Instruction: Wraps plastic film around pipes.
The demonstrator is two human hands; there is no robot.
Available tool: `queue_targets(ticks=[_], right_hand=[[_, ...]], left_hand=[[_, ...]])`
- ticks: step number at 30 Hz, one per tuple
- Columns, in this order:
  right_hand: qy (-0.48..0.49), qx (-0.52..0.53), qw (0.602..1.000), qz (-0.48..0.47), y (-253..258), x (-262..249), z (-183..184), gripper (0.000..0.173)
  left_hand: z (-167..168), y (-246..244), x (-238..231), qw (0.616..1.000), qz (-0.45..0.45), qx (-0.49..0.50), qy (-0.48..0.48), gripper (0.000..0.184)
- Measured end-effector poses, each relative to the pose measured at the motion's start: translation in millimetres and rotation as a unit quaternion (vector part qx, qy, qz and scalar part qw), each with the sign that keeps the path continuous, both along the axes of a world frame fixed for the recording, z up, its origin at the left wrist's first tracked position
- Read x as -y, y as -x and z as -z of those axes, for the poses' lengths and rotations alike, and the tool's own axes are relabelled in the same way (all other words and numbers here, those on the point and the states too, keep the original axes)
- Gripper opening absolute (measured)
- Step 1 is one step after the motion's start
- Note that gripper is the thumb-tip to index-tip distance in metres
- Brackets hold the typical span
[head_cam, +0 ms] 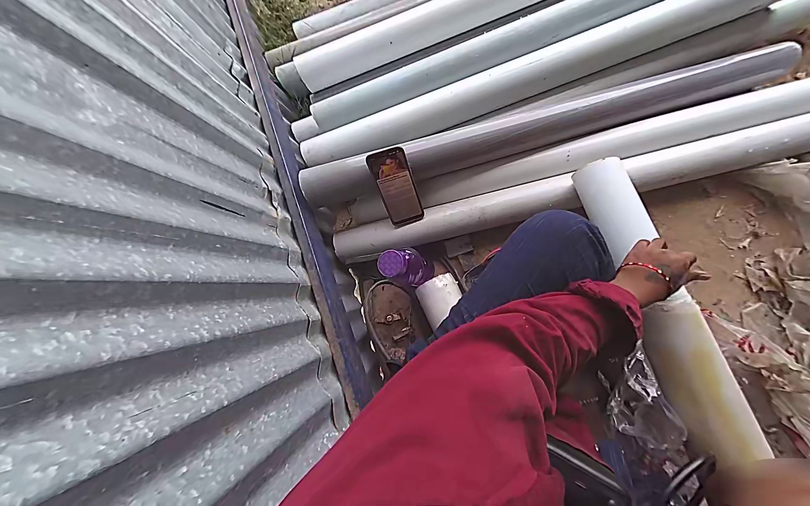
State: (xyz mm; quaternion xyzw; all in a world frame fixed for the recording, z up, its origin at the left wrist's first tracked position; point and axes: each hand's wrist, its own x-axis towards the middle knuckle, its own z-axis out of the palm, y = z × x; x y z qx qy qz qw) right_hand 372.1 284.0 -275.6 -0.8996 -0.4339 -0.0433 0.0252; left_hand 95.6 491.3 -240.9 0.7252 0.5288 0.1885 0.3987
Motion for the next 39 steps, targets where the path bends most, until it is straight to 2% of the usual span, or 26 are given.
queue_targets(ticks=[3, 6, 8, 14, 20, 22, 24, 26, 28, 32, 35, 39], right_hand=[[-0.006, 0.003, 1.0, -0.006, -9.5, 0.2, 8.4, 0.05], [-0.014, -0.004, 1.0, -0.018, -4.3, 2.1, 3.4, 0.046], [-0.006, -0.014, 1.0, -0.022, 9.5, 4.8, -9.8, 0.045], [-0.025, -0.019, 0.999, -0.011, 11.9, 4.9, -10.8, 0.046], [-0.018, -0.017, 1.0, -0.008, 10.0, 3.9, -9.8, 0.048], [-0.018, -0.015, 1.0, -0.009, 8.8, 4.5, -9.8, 0.048], [-0.015, -0.021, 1.0, -0.013, 16.9, 3.3, -19.0, 0.046], [-0.02, -0.056, 0.998, -0.025, 27.8, 9.0, -29.6, 0.044], [-0.064, -0.084, 0.993, -0.046, 29.4, 12.1, -38.3, 0.042], [-0.114, -0.143, 0.977, -0.108, 50.4, -1.2, -60.7, 0.035], [-0.066, -0.2, 0.954, -0.216, 73.8, -29.6, -69.7, 0.034], [0.045, -0.19, 0.929, -0.314, 106.8, -77.6, -69.3, 0.033]], left_hand=[[15.7, -8.5, -5.2, 0.998, 0.028, -0.039, -0.05, 0.043], [24.6, -10.0, -6.2, 0.989, 0.08, -0.125, -0.01, 0.066], [21.3, -9.7, -6.1, 0.982, 0.098, -0.16, 0.007, 0.07], [14.7, -3.3, -8.6, 0.984, 0.108, -0.136, 0.044, 0.066], [14.6, 1.1, -13.6, 0.981, 0.135, -0.127, 0.055, 0.075], [9.5, 3.0, -11.6, 0.982, 0.133, -0.12, 0.057, 0.067], [-6.5, 5.5, -12.2, 0.983, 0.126, -0.122, 0.063, 0.044], [-12.1, 5.8, -19.5, 0.966, 0.165, -0.192, 0.043, 0.038], [-9.9, 7.0, -26.4, 0.961, 0.187, -0.204, 0.026, 0.037], [2.6, 6.7, -27.9, 0.979, 0.157, -0.133, 0.008, 0.038], [0.9, 4.8, -29.3, 0.98, 0.144, -0.134, 0.042, 0.046], [-2.7, 5.8, -33.1, 0.973, 0.159, -0.148, 0.072, 0.049]])
